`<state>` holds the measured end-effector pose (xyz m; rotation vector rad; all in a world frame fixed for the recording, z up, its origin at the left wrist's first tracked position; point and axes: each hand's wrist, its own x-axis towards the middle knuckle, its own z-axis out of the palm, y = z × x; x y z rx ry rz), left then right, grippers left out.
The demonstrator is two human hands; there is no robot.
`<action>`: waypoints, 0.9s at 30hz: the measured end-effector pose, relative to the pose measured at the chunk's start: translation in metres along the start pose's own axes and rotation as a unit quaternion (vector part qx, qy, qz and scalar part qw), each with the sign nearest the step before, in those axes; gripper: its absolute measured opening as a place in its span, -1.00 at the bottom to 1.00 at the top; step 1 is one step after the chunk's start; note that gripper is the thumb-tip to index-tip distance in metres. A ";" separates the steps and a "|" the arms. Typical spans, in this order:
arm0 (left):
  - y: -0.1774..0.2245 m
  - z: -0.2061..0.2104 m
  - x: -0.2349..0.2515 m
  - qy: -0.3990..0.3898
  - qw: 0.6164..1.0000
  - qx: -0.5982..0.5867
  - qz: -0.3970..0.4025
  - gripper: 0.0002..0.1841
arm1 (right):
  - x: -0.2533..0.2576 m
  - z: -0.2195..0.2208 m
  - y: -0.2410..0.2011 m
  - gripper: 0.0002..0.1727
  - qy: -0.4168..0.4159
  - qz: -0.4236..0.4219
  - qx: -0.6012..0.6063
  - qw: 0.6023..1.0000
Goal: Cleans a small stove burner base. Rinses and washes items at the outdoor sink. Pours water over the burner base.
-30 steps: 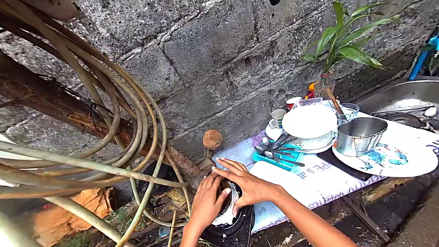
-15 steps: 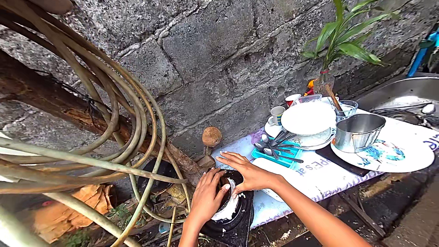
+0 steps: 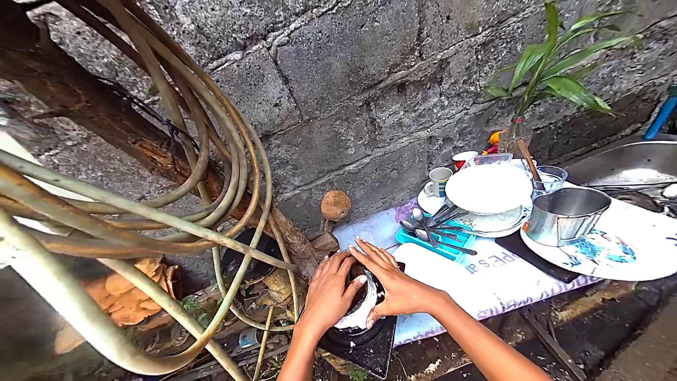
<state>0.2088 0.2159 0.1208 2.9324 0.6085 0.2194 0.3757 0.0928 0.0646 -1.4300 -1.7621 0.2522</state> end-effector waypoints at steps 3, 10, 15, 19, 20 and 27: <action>0.001 -0.001 0.000 -0.006 1.000 0.002 -0.007 -0.26 | -0.001 0.004 -0.008 0.47 0.010 0.000 -0.052 0.999; 0.001 -0.001 0.001 -0.019 1.000 -0.009 -0.011 -0.31 | -0.004 0.014 -0.020 0.45 0.051 -0.016 -0.098 0.994; 0.002 -0.002 0.001 -0.020 1.000 -0.012 -0.007 -0.38 | -0.005 0.023 -0.022 0.49 0.061 -0.021 -0.131 0.989; 0.004 -0.005 0.000 -0.028 0.999 -0.019 -0.010 -0.40 | -0.004 0.024 -0.024 0.45 0.054 -0.018 -0.130 0.990; 0.004 -0.004 0.000 -0.026 0.999 -0.019 -0.010 -0.40 | -0.004 0.026 -0.024 0.43 0.063 -0.016 -0.141 0.988; 0.005 -0.005 -0.001 -0.039 0.999 -0.027 -0.015 -0.39 | -0.004 0.033 -0.030 0.54 0.089 0.010 -0.164 0.982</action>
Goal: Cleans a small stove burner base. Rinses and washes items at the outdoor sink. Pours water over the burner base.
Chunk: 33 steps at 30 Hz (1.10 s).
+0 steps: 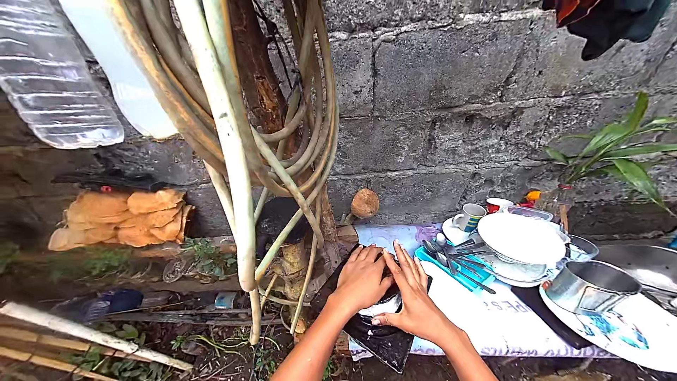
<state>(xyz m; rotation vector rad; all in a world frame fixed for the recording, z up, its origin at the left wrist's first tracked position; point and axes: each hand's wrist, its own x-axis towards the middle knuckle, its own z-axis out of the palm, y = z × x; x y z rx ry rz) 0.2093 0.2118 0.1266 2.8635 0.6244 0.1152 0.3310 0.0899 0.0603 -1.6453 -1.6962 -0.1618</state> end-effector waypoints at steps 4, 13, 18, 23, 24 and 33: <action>0.000 0.001 -0.001 0.014 1.000 -0.011 0.005 -0.36 | 0.000 0.001 -0.009 0.61 0.031 0.031 0.019 0.999; 0.000 0.000 -0.001 0.011 1.000 -0.016 0.010 -0.41 | -0.006 0.012 -0.011 0.50 0.070 0.026 -0.027 0.997; -0.001 0.001 -0.001 0.016 1.000 -0.017 0.012 -0.43 | -0.006 0.019 -0.024 0.48 0.113 0.028 -0.091 0.989; -0.001 0.000 -0.001 0.012 1.000 -0.012 0.013 -0.45 | -0.004 0.024 -0.043 0.52 0.128 0.066 -0.112 0.983; 0.000 0.000 -0.002 0.016 1.000 -0.010 0.014 -0.45 | -0.004 0.028 -0.047 0.54 0.138 0.073 -0.120 0.980; 0.001 0.000 -0.002 0.014 1.000 -0.004 0.012 -0.46 | -0.003 0.044 -0.067 0.51 0.182 0.137 -0.188 0.955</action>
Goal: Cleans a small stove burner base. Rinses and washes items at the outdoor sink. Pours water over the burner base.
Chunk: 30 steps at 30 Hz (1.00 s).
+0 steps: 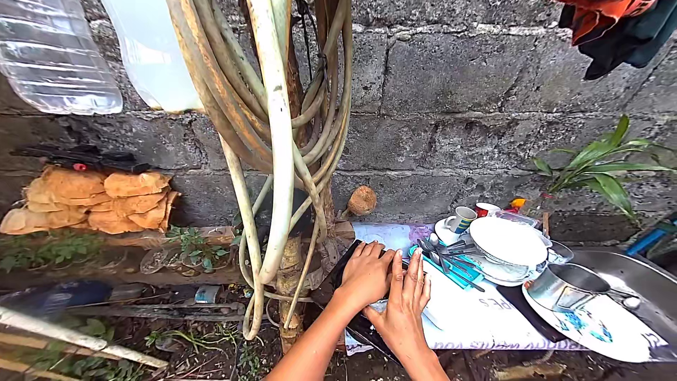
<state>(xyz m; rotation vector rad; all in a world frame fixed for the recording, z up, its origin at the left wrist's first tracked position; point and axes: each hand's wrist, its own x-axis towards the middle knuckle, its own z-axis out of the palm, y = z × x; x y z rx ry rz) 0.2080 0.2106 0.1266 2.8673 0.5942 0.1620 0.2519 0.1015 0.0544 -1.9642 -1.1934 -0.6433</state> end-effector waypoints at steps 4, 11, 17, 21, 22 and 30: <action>0.000 0.000 0.000 -0.008 1.000 -0.007 0.003 -0.43 | -0.002 -0.007 0.007 0.56 -0.007 0.006 0.019 1.000; -0.001 0.000 0.002 -0.004 1.000 -0.009 0.000 -0.33 | 0.005 -0.016 0.035 0.60 -0.058 0.026 0.088 0.994; -0.002 0.000 0.001 0.003 1.000 -0.017 -0.001 -0.32 | 0.010 -0.025 0.052 0.56 -0.069 -0.021 0.097 0.993; -0.001 0.001 0.001 -0.001 1.000 -0.010 0.001 -0.33 | 0.011 -0.022 0.060 0.55 -0.087 -0.066 0.099 0.989; -0.001 0.000 0.001 0.001 1.000 -0.010 0.001 -0.33 | 0.013 -0.022 0.063 0.56 -0.090 -0.071 0.101 0.988; -0.002 0.000 0.003 -0.007 1.000 -0.001 -0.003 -0.31 | 0.028 -0.017 0.077 0.62 -0.130 -0.067 0.133 0.980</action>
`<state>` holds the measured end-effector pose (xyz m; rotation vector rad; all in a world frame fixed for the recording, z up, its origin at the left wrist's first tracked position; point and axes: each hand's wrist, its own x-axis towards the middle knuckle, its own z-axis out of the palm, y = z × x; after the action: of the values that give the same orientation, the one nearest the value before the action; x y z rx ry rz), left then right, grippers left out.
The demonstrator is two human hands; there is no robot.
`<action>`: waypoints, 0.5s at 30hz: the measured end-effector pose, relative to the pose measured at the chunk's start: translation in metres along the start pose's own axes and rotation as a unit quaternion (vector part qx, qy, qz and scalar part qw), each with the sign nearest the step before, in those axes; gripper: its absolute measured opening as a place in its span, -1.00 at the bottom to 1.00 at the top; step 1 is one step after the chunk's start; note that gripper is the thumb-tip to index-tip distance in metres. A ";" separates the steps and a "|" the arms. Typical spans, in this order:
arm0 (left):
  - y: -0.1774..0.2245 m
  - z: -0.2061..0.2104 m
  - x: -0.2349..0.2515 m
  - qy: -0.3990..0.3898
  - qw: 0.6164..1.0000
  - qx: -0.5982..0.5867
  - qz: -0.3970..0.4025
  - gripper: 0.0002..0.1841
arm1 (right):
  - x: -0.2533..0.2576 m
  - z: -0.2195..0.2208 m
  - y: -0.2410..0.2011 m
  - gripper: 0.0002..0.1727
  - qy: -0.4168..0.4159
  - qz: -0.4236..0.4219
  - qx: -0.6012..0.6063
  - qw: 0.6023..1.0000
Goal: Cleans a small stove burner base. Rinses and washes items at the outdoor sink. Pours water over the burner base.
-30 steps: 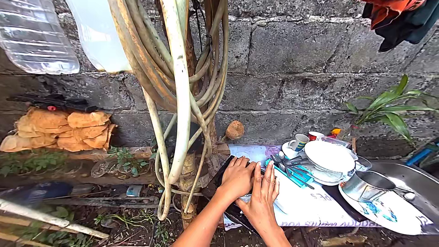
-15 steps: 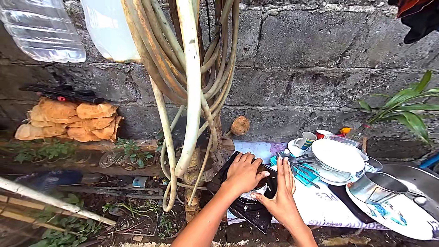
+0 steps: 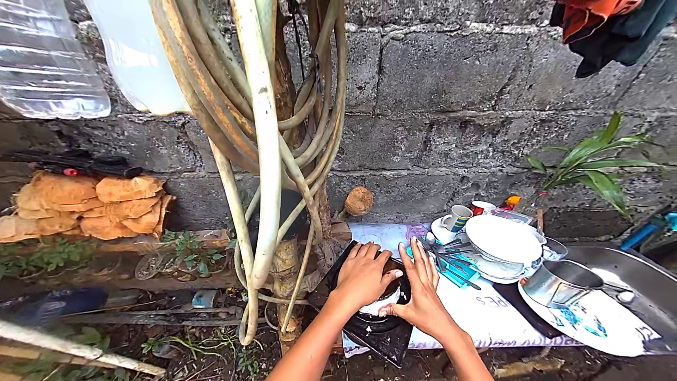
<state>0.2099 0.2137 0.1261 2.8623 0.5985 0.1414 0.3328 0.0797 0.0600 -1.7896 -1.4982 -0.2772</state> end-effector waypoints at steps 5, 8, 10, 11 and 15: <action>0.000 0.002 -0.001 0.002 1.000 0.008 -0.003 -0.31 | 0.004 -0.002 0.004 0.58 -0.022 -0.008 0.042 0.999; 0.000 0.002 -0.001 -0.002 1.000 0.009 -0.003 -0.31 | 0.004 -0.003 0.009 0.57 -0.016 -0.019 0.060 0.998; 0.000 0.002 -0.001 0.003 1.000 0.013 -0.002 -0.31 | 0.006 -0.007 0.012 0.58 -0.050 -0.026 0.106 0.993; 0.000 0.002 -0.001 0.005 1.000 0.017 -0.003 -0.31 | 0.008 -0.008 0.014 0.56 -0.053 -0.027 0.117 0.991; -0.002 0.005 0.000 0.013 1.000 0.023 0.002 -0.32 | 0.013 -0.008 0.020 0.53 -0.057 -0.033 0.131 0.989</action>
<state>0.2098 0.2144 0.1211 2.9111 0.6086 0.1685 0.3572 0.0839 0.0649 -1.5706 -1.5958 -0.0083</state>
